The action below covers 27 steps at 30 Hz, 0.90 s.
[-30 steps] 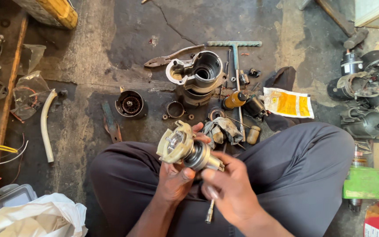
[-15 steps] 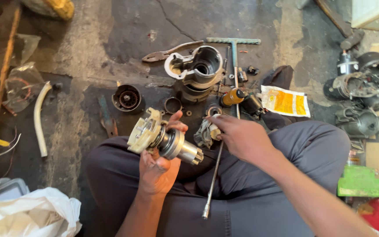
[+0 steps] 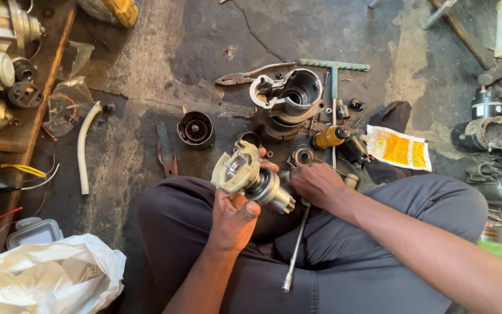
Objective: The person sits on the floor and assembles a small motor or gear assembly. They insert a shaft into a housing, apply oil from a bottle, and wipe the components with a cloth. The person then places the assembly into a larger cylindrical casing and cleans a gear ring with the cloth.
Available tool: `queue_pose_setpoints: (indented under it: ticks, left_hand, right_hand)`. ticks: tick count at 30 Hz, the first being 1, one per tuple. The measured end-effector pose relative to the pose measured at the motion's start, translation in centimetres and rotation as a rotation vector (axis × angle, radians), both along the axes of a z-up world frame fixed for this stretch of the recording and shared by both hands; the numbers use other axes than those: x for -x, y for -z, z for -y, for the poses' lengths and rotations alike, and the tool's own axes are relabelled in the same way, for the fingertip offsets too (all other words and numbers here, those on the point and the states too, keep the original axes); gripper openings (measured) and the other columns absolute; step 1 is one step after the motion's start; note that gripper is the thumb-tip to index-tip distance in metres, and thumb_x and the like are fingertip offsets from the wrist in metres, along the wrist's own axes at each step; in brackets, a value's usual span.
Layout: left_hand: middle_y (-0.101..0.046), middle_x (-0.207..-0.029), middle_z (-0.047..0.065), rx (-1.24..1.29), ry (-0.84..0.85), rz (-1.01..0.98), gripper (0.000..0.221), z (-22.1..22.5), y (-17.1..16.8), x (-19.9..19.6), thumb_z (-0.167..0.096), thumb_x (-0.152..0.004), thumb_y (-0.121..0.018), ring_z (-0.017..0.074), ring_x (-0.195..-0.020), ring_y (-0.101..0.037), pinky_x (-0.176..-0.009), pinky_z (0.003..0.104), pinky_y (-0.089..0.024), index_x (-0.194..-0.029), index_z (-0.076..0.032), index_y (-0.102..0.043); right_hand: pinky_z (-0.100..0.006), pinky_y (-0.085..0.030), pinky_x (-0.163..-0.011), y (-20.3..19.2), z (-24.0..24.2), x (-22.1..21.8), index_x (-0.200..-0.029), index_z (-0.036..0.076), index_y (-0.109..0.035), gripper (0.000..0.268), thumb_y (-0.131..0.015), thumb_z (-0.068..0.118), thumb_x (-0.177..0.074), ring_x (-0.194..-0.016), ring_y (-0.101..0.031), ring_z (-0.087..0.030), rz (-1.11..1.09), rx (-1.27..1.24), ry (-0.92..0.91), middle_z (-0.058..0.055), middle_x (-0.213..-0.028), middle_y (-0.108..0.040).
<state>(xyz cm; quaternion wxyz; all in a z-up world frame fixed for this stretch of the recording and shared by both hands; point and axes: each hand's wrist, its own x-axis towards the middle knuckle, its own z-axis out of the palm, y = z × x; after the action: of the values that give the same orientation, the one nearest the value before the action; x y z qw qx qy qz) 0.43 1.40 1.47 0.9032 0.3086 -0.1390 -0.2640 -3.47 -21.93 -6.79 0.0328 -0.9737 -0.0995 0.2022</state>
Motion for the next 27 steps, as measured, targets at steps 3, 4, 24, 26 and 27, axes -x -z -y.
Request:
queue_pose_setpoints:
  ticks: [3,4,24,26,27]
  left_hand:
    - [-0.062,-0.138,0.018,-0.046,0.009,0.022,0.093,-0.1,-0.1,0.3,-0.036,-0.084,-0.091,0.0235,-0.129,-0.06,-0.112,0.04,-0.048,-0.155,0.002,-0.044]
    - [-0.062,-0.137,0.017,-0.056,0.005,0.027,0.093,-0.2,-0.1,0.3,-0.036,-0.084,-0.092,0.0226,-0.126,-0.06,-0.11,0.039,-0.048,-0.154,0.001,-0.043]
    - [-0.049,-0.152,0.019,-0.066,-0.146,0.03,0.098,-0.2,-0.1,-0.5,-0.034,-0.081,-0.092,0.0272,-0.13,-0.057,-0.106,0.041,-0.05,-0.152,0.001,-0.036]
    - [-0.045,-0.154,0.022,-0.054,-0.18,0.049,0.099,-0.4,-0.3,-0.7,-0.033,-0.081,-0.092,0.0298,-0.131,-0.055,-0.104,0.042,-0.05,-0.154,-0.002,-0.033]
    - [-0.045,-0.155,0.022,-0.045,-0.196,0.049,0.099,-0.4,-0.3,-0.8,-0.034,-0.081,-0.092,0.0302,-0.131,-0.055,-0.107,0.042,-0.05,-0.154,-0.001,-0.034]
  right_hand:
    - [-0.045,-0.058,-0.058,0.2,-0.4,0.4,-0.079,0.005,-0.07,0.018,-0.061,0.014,-0.091,-0.069,-0.073,-0.035,-0.082,0.003,0.081,-0.018,-0.077,-0.071]
    - [-0.045,-0.057,-0.059,0.3,-0.5,0.5,-0.078,0.005,-0.071,0.018,-0.061,0.013,-0.09,-0.07,-0.072,-0.036,-0.078,-0.016,0.076,-0.019,-0.077,-0.071]
    - [-0.047,-0.058,-0.066,-9.4,-1.3,0.4,-0.091,0.012,-0.075,0.014,-0.065,0.018,-0.083,-0.078,-0.073,-0.034,-0.138,0.107,0.014,-0.012,-0.083,-0.071]
    - [-0.045,-0.057,-0.062,-13.0,-1.2,-1.1,-0.122,0.019,-0.068,0.038,-0.065,0.017,-0.084,-0.08,-0.072,-0.031,-0.023,0.031,0.085,-0.01,-0.084,-0.072]
    - [-0.044,-0.057,-0.063,-14.7,-1.2,-1.8,-0.124,0.017,-0.067,0.039,-0.067,0.021,-0.085,-0.082,-0.072,-0.031,0.25,-0.112,0.089,-0.01,-0.091,-0.073]
